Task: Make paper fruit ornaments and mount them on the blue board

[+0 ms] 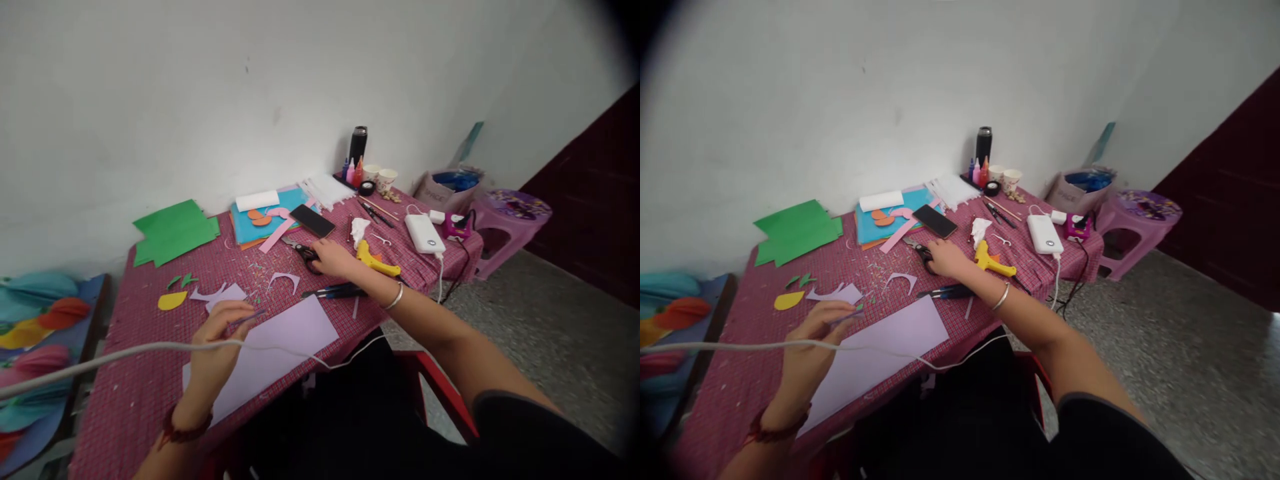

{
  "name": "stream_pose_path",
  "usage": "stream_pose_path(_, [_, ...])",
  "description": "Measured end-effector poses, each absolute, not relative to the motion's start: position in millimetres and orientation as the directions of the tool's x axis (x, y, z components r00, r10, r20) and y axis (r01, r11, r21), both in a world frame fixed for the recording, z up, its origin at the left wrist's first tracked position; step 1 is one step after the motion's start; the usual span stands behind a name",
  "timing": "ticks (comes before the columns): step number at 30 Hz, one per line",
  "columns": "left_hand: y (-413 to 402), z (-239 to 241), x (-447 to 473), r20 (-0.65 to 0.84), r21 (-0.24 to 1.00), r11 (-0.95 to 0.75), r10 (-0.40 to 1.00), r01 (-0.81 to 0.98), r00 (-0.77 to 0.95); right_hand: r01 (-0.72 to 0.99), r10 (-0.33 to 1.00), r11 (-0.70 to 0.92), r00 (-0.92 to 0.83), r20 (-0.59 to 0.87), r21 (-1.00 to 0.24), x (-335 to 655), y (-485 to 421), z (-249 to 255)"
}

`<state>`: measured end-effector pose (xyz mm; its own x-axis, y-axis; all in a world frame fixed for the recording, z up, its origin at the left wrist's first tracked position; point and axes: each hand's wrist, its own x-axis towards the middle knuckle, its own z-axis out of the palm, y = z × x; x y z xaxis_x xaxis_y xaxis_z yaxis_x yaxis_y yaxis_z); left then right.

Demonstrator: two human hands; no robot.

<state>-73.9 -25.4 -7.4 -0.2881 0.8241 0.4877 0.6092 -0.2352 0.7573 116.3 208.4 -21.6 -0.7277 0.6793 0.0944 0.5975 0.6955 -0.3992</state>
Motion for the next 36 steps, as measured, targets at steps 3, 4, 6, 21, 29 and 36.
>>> stream_pose_path(3, [-36, -4, -56, 0.561, 0.739, -0.321, 0.781, 0.593, -0.276, 0.644, 0.696, 0.676, -0.717, 0.024, -0.359, 119, 221, -37])
stream_pose_path(4, [-39, -4, -50, 0.564, 0.751, -0.334, 0.772, 0.570, -0.291, 0.652, 0.699, 0.670, -0.715, 0.005, -0.356, 118, 223, -40])
stream_pose_path(6, [-45, -6, -39, 0.510, 0.808, -0.294, 0.782, 0.510, -0.357, 0.660, 0.698, 0.657, -0.715, -0.036, -0.365, 113, 228, -41])
stream_pose_path(21, [-31, 2, -44, -0.157, 0.953, -0.062, 0.736, -0.297, -0.658, -0.062, 0.140, -0.011, -0.988, 0.060, -0.998, 165, 151, 1])
stream_pose_path(29, [-21, -5, -37, -0.269, 0.917, 0.009, 0.752, -0.399, -0.602, 0.043, 0.101, -0.250, -0.992, -0.070, -0.967, 166, 114, -8])
stream_pose_path(36, [-21, -15, -39, -0.282, 0.923, 0.056, 0.770, -0.380, -0.572, 0.108, 0.091, -0.265, -0.986, -0.136, -0.958, 163, 118, -6])
